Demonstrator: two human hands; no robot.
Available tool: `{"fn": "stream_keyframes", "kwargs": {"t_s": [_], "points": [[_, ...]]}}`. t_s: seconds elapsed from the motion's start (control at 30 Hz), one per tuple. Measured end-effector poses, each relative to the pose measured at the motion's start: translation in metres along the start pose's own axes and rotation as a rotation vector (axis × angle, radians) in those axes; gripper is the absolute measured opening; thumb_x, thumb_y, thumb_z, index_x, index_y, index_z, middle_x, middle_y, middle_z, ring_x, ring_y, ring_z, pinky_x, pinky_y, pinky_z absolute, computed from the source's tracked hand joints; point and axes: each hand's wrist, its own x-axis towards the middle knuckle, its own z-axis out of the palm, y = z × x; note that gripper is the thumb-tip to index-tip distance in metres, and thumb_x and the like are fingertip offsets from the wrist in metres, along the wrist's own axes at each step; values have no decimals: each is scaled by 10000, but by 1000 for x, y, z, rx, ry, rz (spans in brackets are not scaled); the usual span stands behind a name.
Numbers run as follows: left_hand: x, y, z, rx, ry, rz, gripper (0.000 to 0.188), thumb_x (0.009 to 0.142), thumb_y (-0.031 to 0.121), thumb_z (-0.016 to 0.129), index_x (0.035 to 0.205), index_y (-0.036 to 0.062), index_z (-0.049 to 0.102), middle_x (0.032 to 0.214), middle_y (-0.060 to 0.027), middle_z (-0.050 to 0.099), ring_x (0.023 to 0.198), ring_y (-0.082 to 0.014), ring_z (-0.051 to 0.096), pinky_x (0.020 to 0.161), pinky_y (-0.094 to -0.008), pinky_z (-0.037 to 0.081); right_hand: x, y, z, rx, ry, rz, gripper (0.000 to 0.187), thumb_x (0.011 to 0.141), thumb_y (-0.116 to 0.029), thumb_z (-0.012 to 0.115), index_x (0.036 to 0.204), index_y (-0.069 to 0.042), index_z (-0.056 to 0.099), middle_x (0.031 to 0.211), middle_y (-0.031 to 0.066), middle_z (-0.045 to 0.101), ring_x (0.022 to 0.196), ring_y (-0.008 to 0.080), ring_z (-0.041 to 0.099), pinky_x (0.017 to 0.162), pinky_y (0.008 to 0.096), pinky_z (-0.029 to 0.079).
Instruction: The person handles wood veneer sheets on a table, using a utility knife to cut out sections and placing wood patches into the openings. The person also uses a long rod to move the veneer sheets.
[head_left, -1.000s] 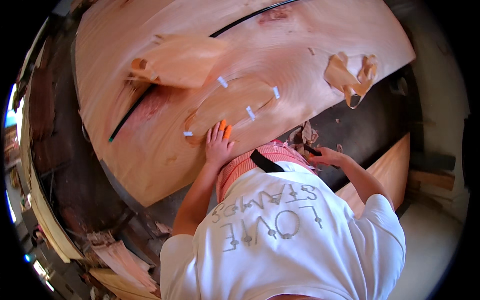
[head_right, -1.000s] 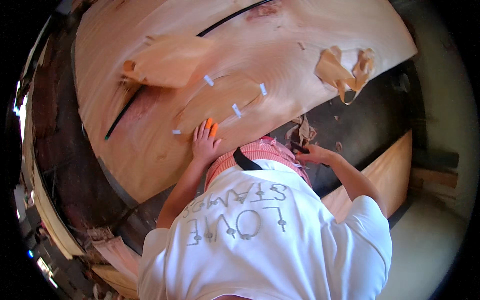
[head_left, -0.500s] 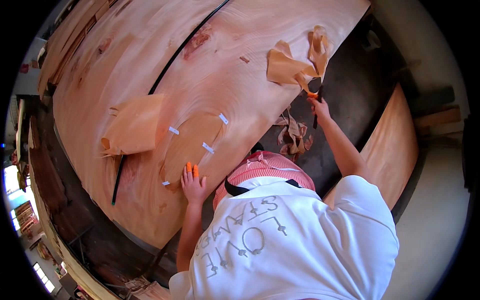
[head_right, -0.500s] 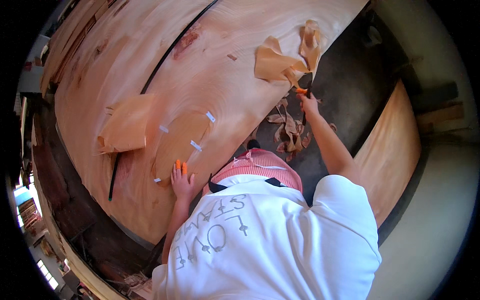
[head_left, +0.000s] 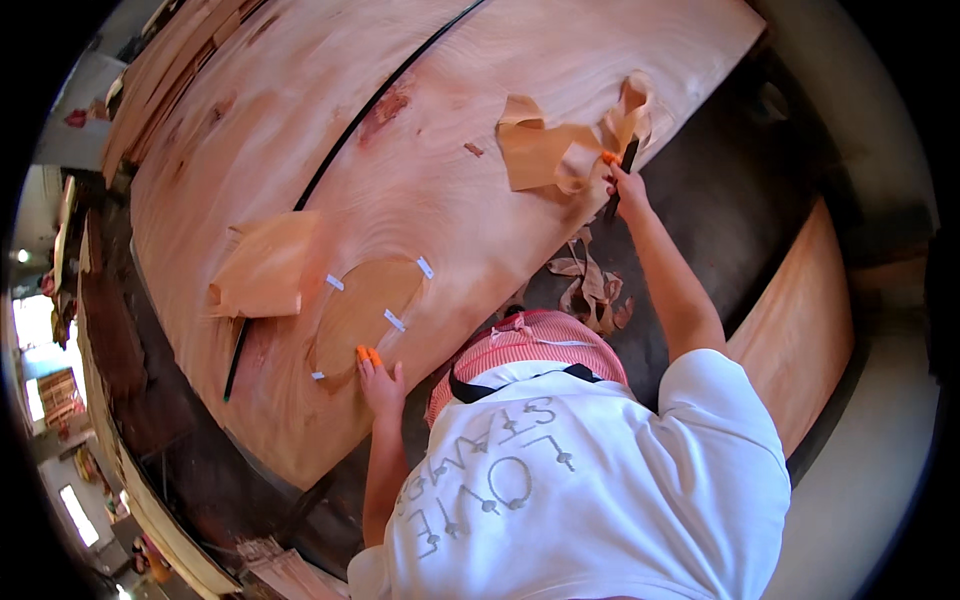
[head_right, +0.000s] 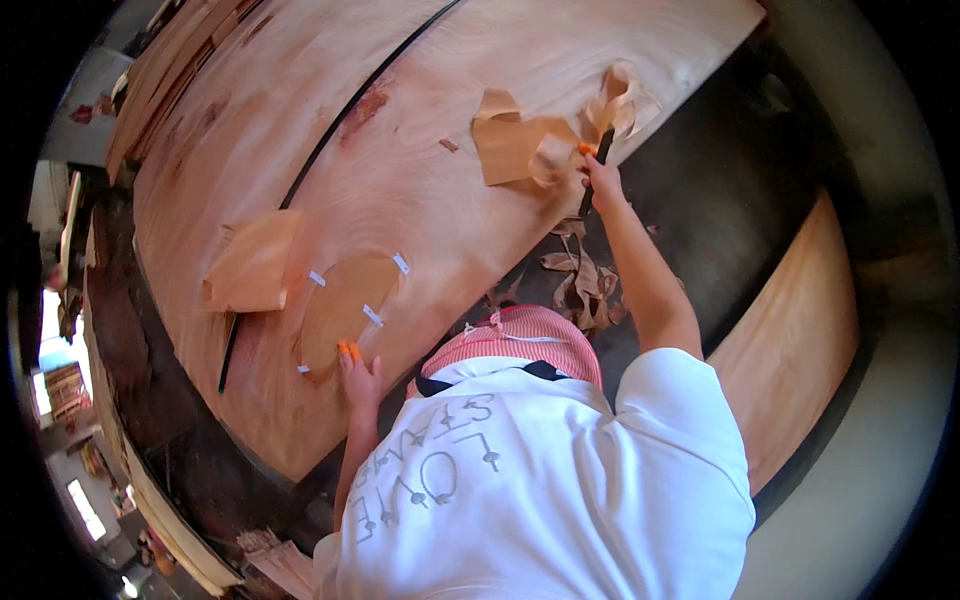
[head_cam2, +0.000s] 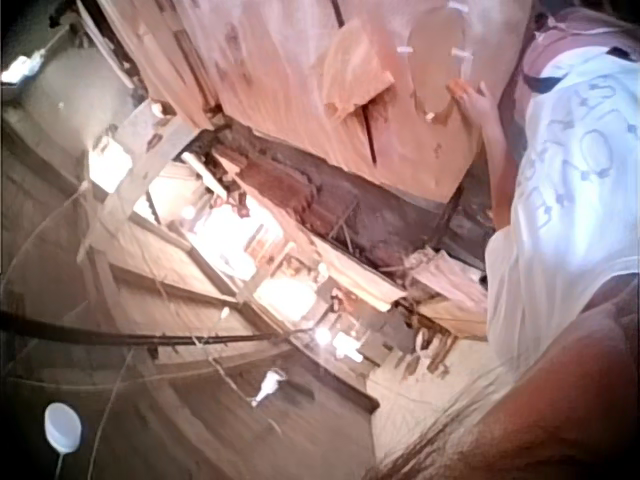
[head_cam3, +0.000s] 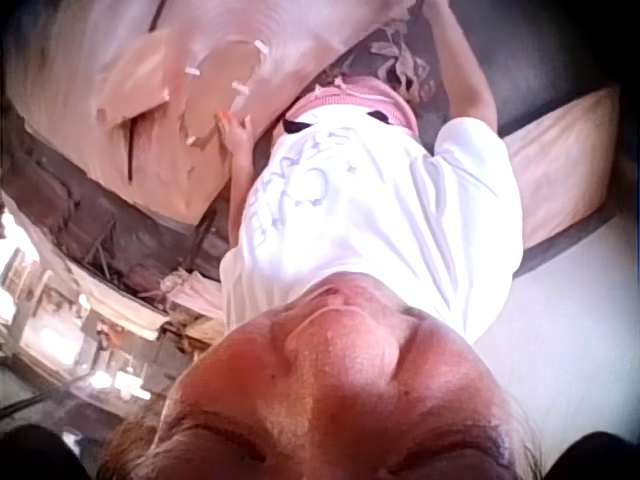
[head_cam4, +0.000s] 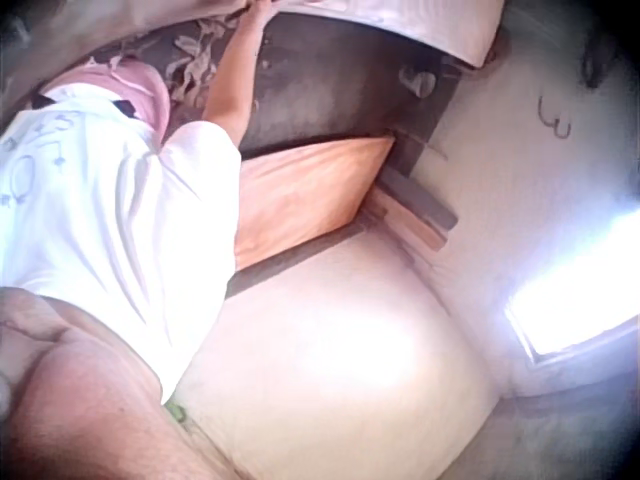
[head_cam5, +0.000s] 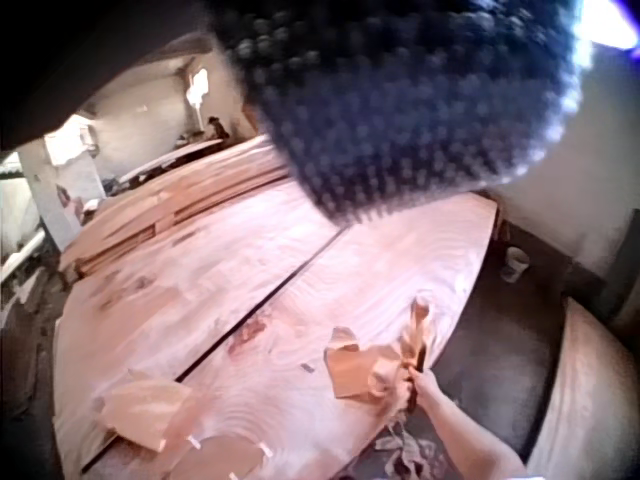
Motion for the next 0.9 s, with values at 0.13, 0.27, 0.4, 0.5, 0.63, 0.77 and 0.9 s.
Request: {"fn": "stream_keyframes", "kwargs": {"t_s": [0.13,0.27,0.4,0.5,0.63,0.77,0.9], "points": [[3,4,-2,28,-5,-25,685,764,349,588,1258,-65,355,1366,-218,255,1262,-354,254,1025,-402,254,-2,-47,84,146,-277,-97,259,868,-172,541,1088,-35,545,847,17,556,657,97,503,462,200,333],[6,8,-11,22,-77,-97,715,747,366,607,1264,-58,351,1373,-200,256,1263,-337,262,1018,-395,265,-10,-90,182,226,-375,-216,185,872,-170,529,993,-31,547,735,54,551,595,104,523,470,203,364],[1,7,-16,21,-82,-129,717,740,367,616,1264,-48,357,1368,-187,272,1256,-326,277,1007,-398,278,-19,-108,243,123,-415,-395,259,884,-173,515,1099,-32,534,941,40,592,725,116,590,530,207,407],[3,7,-13,-26,-47,-115,694,746,354,613,1258,-45,367,1359,-181,291,1249,-323,287,1000,-403,283,-39,-118,258,-562,-516,-563,275,891,-221,495,1107,-64,560,919,19,625,731,104,601,537,221,414],[7,9,-16,-72,-5,-97,616,764,317,600,1226,-42,407,1348,-176,310,1215,-318,334,983,-401,301,-54,-108,238,-1399,-559,-1037,274,818,-194,561,1086,-148,582,807,132,633,735,255,611,600,350,463],[16,17,-20,-218,74,-204,508,766,274,594,1176,0,473,1253,-167,431,1107,-320,439,931,-408,345,-24,-77,180,-1525,-547,-1009,348,779,-115,530,1109,-218,564,869,157,615,793,342,581,683,408,460],[24,49,-28,-323,242,-284,398,758,233,596,1098,39,524,1095,-158,538,955,-328,523,811,-394,426,56,-42,99,-1433,-447,-825,388,767,-91,533,1143,-188,556,823,125,612,754,296,587,668,380,456]]}}
